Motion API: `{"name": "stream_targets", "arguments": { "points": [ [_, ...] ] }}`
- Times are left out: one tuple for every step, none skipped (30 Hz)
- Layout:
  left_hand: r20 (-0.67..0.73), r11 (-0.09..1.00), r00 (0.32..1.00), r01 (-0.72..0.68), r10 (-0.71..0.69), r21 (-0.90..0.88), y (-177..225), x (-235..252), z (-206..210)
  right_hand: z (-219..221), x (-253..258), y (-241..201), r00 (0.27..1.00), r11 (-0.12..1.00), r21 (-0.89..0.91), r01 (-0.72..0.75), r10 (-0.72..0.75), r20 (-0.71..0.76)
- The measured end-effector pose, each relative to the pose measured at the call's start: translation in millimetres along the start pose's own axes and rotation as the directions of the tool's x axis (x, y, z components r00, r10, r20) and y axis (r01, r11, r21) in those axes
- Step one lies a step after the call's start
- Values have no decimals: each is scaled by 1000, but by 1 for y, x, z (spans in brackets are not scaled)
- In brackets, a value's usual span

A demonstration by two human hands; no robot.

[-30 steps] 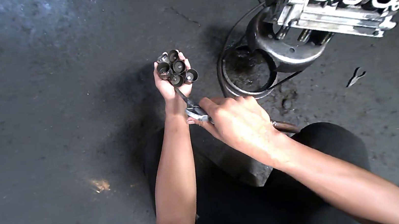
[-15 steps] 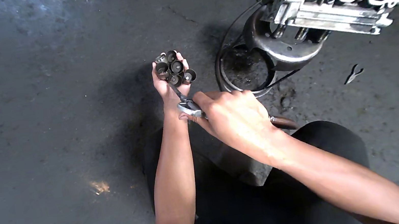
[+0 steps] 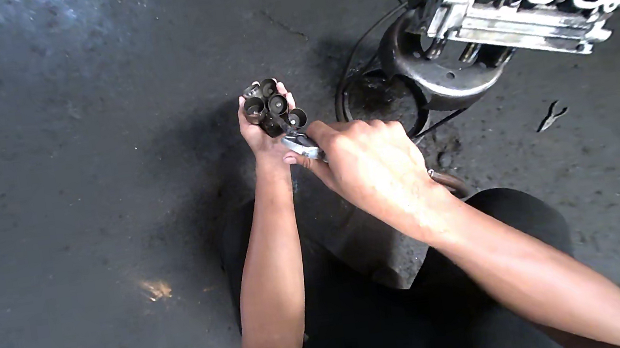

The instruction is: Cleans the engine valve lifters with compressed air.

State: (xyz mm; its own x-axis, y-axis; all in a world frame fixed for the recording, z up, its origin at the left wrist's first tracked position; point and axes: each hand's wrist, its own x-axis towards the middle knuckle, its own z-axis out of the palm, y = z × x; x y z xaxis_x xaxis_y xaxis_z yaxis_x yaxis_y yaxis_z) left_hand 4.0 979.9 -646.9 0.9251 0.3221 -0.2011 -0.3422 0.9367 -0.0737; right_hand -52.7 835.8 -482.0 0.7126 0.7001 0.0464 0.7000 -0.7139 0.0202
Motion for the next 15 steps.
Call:
{"name": "stream_targets", "arguments": {
  "points": [
    [-18,1000,1000,-7,8,14,-1,-2,3,-1,0,0,1000,1000,7,-7,6,11],
    [-16,1000,1000,-5,5,16,-1,-2,3,-2,-1,0,1000,1000,21,-5,5,21],
    [13,1000,1000,11,-11,0,-1,-1,-1,-3,-3,-1,1000,999,44,14,-15,21],
    [58,1000,998,18,-17,-6,-1,1,-5,-4,-7,-2,999,996,70,49,-50,13],
    [75,1000,997,16,-15,-12,-1,3,-8,-4,-10,-3,996,992,88,85,-85,-3],
    [76,999,997,21,-19,-25,-1,4,-11,-4,-12,-4,994,989,97,109,-108,-18],
    [86,1000,996,16,-14,-24,-2,3,-13,-5,-11,-3,994,989,102,110,-108,-26],
    [89,1000,996,1,0,-11,-3,3,-13,-7,-9,0,996,990,111,93,-91,-24],
    [56,1000,998,0,1,-8,-3,1,-8,-10,-5,4,998,991,114,64,-63,-11],
    [-5,1000,1000,5,-5,-2,-4,-1,0,-13,-1,9,999,991,127,38,-38,-3],
    [-66,1000,998,7,-5,20,-5,-4,8,-16,3,14,1000,990,142,25,-26,1],
    [-85,999,996,6,-3,41,-5,-6,12,-19,6,18,1000,985,169,23,-25,9],
    [-80,998,997,6,-2,57,-5,-7,13,-21,7,22,1000,979,202,21,-24,13],
    [-77,998,997,8,-2,68,-6,-8,13,-23,9,27,1000,974,226,10,-13,15],
    [-77,997,997,4,2,82,-7,-8,13,-24,12,33,1000,970,245,-13,10,12]
  ]
}}
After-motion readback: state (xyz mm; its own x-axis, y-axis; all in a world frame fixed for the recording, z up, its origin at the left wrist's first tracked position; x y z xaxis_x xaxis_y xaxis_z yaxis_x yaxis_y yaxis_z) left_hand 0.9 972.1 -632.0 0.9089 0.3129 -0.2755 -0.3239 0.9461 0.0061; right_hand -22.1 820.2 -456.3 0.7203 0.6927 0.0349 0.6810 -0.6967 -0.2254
